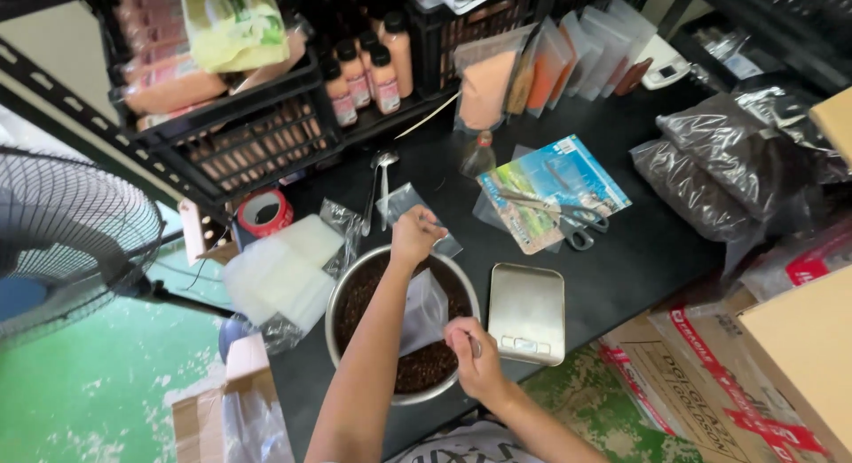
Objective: Opening a large cardboard box and then filling small plastic bags with coffee beans from a bowl using a spoon and a scale.
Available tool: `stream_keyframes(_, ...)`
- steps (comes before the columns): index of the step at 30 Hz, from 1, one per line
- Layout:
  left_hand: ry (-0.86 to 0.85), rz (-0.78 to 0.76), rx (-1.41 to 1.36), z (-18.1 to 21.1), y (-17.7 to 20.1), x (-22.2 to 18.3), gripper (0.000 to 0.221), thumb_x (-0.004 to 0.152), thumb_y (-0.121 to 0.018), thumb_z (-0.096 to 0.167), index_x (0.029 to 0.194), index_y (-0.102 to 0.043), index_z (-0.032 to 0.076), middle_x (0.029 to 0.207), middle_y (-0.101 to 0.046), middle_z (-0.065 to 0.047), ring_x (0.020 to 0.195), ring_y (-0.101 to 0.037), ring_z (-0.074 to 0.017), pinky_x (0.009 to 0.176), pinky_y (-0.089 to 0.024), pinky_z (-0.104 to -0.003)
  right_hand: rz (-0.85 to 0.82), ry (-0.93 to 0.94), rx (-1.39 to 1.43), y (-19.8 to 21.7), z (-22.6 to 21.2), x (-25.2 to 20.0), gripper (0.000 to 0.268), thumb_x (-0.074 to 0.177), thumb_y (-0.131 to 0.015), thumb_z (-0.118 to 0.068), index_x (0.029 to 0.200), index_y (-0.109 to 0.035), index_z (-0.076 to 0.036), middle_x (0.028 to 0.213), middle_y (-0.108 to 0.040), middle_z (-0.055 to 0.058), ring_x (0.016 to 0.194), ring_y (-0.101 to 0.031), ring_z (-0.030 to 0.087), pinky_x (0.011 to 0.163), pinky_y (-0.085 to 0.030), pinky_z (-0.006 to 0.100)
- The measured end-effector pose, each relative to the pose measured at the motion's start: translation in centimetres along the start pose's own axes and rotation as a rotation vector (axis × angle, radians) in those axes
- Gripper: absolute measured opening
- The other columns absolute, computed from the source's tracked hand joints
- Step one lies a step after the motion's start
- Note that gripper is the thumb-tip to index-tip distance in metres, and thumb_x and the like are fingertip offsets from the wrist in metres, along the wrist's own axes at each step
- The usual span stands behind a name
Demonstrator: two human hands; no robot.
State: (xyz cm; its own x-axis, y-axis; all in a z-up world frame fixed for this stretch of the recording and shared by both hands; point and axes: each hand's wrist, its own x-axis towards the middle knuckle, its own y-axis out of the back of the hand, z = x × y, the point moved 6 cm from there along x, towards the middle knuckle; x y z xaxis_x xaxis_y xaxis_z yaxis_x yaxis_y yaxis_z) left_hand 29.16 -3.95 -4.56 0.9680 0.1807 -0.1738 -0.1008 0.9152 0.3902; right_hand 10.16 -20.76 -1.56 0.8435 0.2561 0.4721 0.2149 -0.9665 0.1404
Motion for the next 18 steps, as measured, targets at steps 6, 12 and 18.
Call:
stream_keyframes(6,0.022,-0.065,0.253,-1.7,-2.2,4.6,0.021,0.098,-0.056,0.014,0.111,-0.072,0.016,0.1,-0.079,-0.003,0.098,-0.073,-0.0242,0.087,-0.056,-0.037,-0.006,-0.012,0.012,0.0,-0.4,0.8,0.03,0.11,-0.039,-0.025,0.096,-0.057,-0.005,0.082,-0.059,0.007,0.073,-0.056,0.02,0.07,-0.047,0.032)
stream_keyframes(12,0.012,-0.011,0.235,-0.5,-0.4,2.8,0.017,0.098,-0.06,0.03,0.106,-0.072,0.022,0.084,-0.08,0.003,0.087,-0.075,-0.0212,0.081,-0.053,-0.036,0.029,-0.122,0.058,-0.1,0.1,1.6,0.031,0.109,-0.039,-0.026,0.091,-0.056,-0.008,0.079,-0.053,0.005,0.073,-0.051,0.018,0.072,-0.043,0.03)
stream_keyframes(18,-0.334,-0.391,-0.009,5.0,4.9,-13.2,0.142,0.052,-0.095,0.044,0.162,-0.014,0.006,0.155,-0.036,-0.036,0.146,-0.027,-0.0545,0.121,-0.018,-0.066,0.204,-0.046,-0.017,1.6,-3.2,7.3,0.028,0.111,-0.046,-0.023,0.089,-0.057,-0.01,0.054,-0.054,0.002,0.049,-0.051,0.015,0.061,-0.048,0.028)
